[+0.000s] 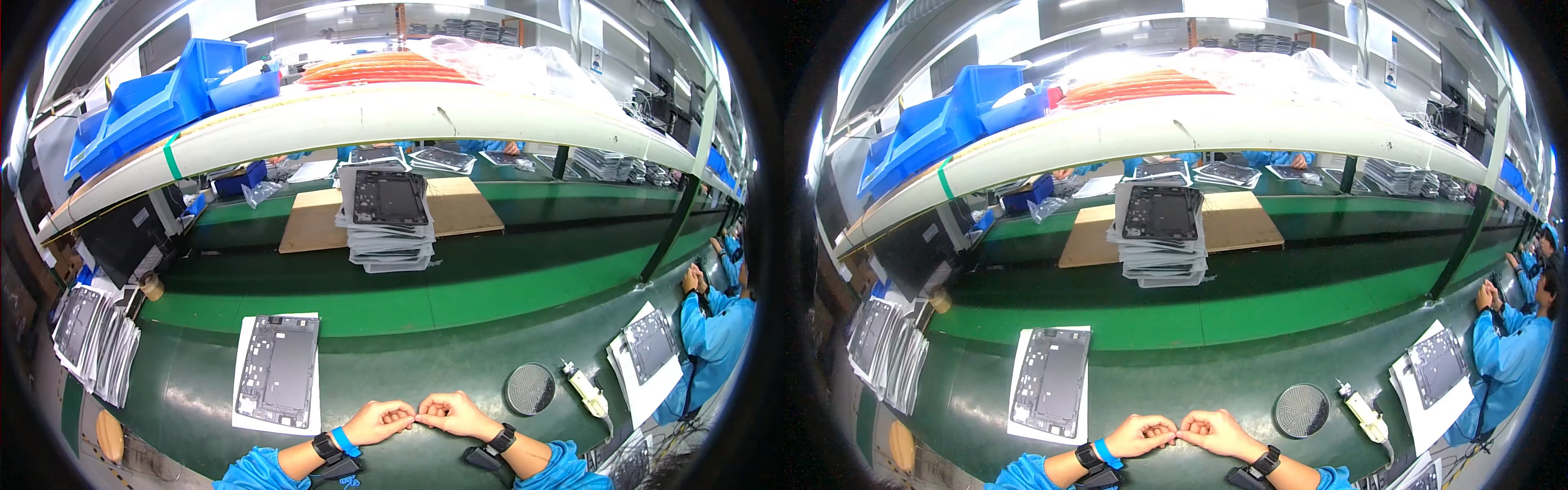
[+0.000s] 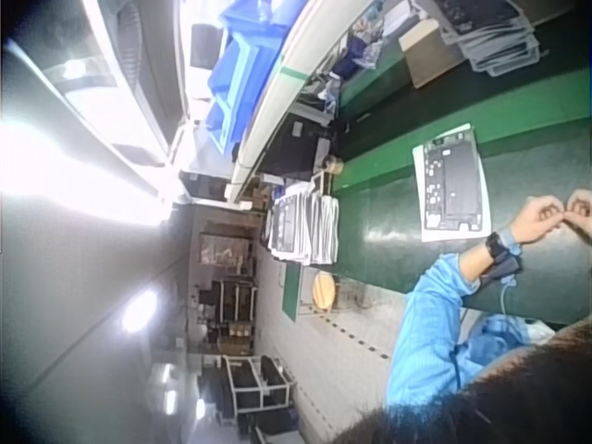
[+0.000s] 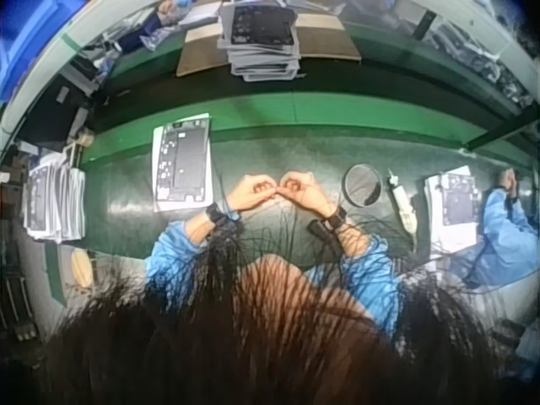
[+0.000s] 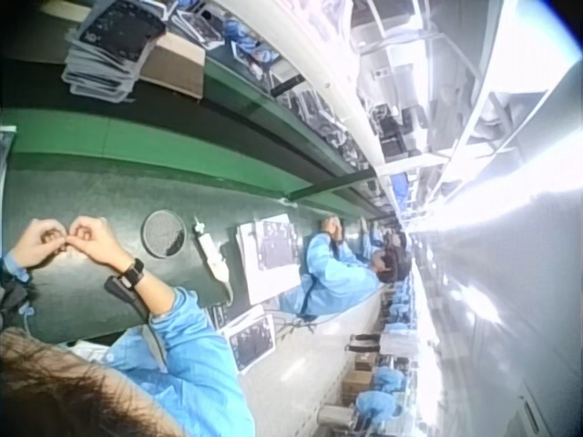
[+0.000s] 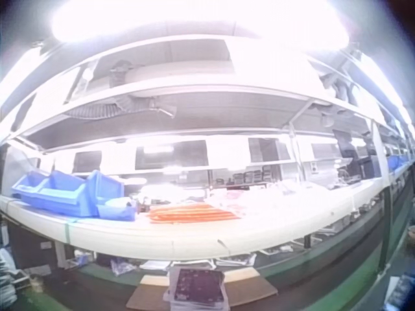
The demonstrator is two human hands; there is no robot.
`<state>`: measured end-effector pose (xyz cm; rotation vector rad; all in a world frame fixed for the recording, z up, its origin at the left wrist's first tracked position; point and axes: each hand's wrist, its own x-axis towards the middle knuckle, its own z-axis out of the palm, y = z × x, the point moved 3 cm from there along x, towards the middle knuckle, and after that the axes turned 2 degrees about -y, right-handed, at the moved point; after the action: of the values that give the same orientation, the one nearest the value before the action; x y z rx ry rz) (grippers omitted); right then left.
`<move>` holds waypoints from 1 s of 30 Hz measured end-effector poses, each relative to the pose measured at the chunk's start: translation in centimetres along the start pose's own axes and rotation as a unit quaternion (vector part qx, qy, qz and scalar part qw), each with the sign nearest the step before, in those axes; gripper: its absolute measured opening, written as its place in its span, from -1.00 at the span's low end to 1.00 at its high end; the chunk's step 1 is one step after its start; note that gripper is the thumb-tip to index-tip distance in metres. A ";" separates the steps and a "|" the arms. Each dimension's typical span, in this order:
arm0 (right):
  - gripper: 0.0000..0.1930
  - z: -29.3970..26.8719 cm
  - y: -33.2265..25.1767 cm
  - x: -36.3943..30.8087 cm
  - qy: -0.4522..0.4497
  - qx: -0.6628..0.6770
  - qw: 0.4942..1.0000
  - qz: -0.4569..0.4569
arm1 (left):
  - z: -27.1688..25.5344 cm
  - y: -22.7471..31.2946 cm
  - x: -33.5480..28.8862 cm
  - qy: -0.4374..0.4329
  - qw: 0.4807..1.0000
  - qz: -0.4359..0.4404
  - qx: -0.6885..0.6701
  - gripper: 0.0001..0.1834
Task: Assembling internal components of an electronic device on a factory assembly line.
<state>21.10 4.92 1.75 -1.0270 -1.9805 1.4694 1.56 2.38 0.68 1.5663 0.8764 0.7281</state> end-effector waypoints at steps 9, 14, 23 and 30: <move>-0.83 0.0 0.0 0.1 0.006 0.012 1.000 -0.009 | 0.0 -0.6 0.1 -0.002 1.000 0.000 -0.005 -0.80; -0.84 -0.1 -0.3 0.1 0.005 0.008 1.000 -0.009 | 0.0 -0.3 0.1 0.004 1.000 0.001 -0.001 -0.83; -0.83 0.1 0.1 0.1 -0.001 0.015 1.000 -0.002 | -0.1 -0.4 0.1 -0.002 1.000 0.003 -0.002 -0.81; -0.83 0.0 0.3 0.1 0.002 0.006 1.000 -0.007 | 0.0 -0.8 0.2 0.000 1.000 -0.001 0.005 -0.82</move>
<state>21.10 5.06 1.49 -1.0072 -1.9701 1.4692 1.54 2.58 -0.14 1.5730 0.8831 0.7241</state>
